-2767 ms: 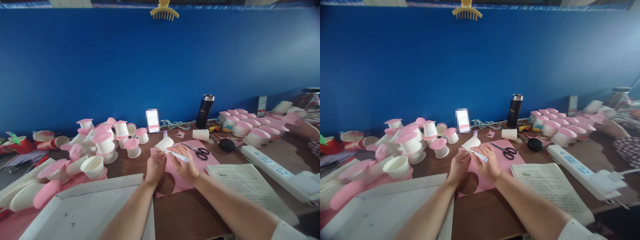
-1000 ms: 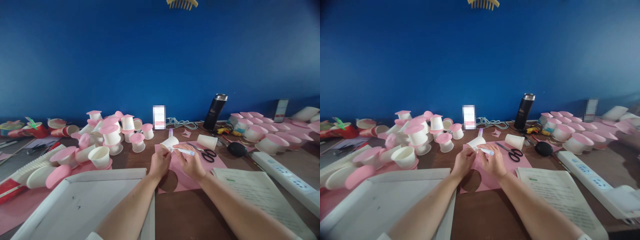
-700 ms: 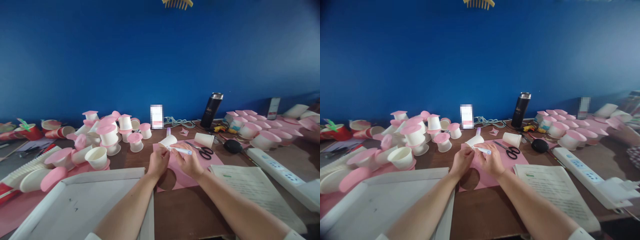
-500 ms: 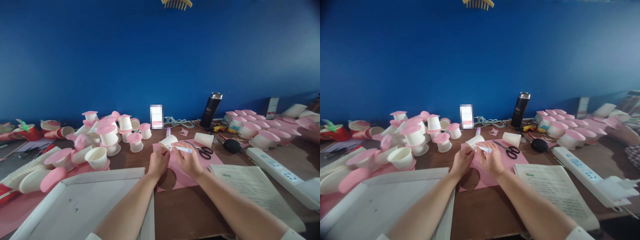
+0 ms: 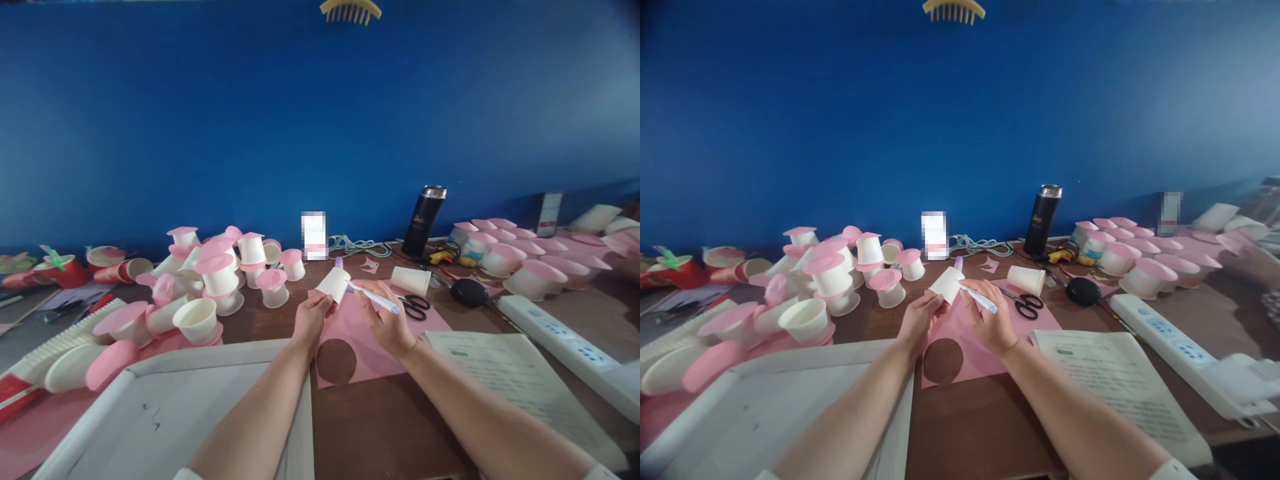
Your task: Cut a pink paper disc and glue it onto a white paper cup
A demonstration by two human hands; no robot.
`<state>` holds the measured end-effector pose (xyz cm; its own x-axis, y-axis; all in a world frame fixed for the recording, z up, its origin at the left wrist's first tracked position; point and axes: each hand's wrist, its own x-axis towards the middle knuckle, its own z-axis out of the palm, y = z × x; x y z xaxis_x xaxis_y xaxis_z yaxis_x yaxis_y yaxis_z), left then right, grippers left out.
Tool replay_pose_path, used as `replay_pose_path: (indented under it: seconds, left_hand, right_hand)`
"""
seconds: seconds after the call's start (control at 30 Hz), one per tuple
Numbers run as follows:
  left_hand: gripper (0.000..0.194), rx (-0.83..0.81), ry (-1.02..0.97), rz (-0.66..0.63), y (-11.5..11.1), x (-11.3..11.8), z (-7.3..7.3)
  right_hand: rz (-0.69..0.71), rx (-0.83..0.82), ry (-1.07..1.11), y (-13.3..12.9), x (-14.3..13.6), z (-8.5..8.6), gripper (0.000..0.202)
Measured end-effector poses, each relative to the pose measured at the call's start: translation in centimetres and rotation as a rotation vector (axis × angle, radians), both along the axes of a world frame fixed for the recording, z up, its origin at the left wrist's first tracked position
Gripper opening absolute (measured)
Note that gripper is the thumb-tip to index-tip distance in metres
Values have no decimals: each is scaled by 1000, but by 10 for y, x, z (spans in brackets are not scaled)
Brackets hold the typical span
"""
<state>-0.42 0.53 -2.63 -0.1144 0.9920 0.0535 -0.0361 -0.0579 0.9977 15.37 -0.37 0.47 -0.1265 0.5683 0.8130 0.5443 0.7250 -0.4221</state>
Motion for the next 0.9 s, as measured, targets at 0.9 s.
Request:
replay_pose_path:
  seconds: [0.9]
  left_hand:
    - [22, 142, 401, 1, -7, 0, 12]
  right_hand:
    - [73, -67, -189, -1, -7, -10, 24]
